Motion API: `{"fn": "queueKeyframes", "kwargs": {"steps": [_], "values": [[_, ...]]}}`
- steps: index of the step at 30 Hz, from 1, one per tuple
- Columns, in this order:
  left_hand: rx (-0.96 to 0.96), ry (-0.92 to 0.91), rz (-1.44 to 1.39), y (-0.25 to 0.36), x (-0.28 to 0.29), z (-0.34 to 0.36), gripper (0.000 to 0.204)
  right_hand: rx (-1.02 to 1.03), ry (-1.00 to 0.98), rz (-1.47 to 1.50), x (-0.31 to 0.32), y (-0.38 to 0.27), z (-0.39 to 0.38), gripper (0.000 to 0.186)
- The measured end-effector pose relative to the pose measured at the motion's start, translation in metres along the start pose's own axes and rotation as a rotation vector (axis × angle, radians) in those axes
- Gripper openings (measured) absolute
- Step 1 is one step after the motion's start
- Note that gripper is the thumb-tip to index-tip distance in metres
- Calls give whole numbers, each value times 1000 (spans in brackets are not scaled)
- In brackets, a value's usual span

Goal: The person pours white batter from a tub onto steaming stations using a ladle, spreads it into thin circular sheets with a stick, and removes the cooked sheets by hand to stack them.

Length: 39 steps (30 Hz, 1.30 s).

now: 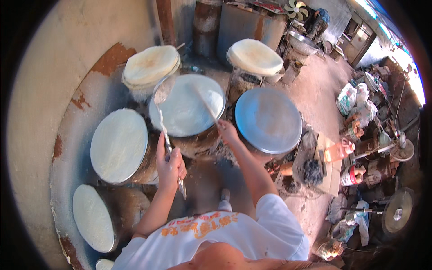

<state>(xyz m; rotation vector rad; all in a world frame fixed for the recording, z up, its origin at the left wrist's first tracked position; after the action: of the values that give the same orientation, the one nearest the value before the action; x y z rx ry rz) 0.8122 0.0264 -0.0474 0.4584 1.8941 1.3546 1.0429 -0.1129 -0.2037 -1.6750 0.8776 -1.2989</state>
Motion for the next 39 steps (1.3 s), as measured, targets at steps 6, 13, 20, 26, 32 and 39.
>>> {"fn": "queueKeyframes", "kwargs": {"steps": [6,13,20,26,32,39], "values": [[3,38,76,-17,-57,29,62,-231,-402,133,55,78,-30,33],[136,103,3,-33,-115,63,58,471,-315,-408,20,-32,23,35],[386,37,-463,-45,-120,103,43,375,-126,-431,83,33,53,31],[754,102,-893,-82,-103,114,8,332,-166,-484,105,23,84,29],[690,179,-778,-71,-88,118,28,525,-378,-357,82,-13,49,31],[563,216,-665,-101,-83,103,13,-175,-132,155,78,105,-28,36]]}}
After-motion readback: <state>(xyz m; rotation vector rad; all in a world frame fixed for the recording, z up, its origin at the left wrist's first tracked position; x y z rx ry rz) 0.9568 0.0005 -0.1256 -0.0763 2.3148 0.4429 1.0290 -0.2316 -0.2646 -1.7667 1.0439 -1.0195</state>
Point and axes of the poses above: each hand's wrist, its own z-axis towards the middle knuckle, its own x-axis out of the back of the hand, y = z × x, the point moved 9 cm from there along z, towards the middle knuckle, and after that the axes turned 10 degrees about y, right-handed, at the moved point
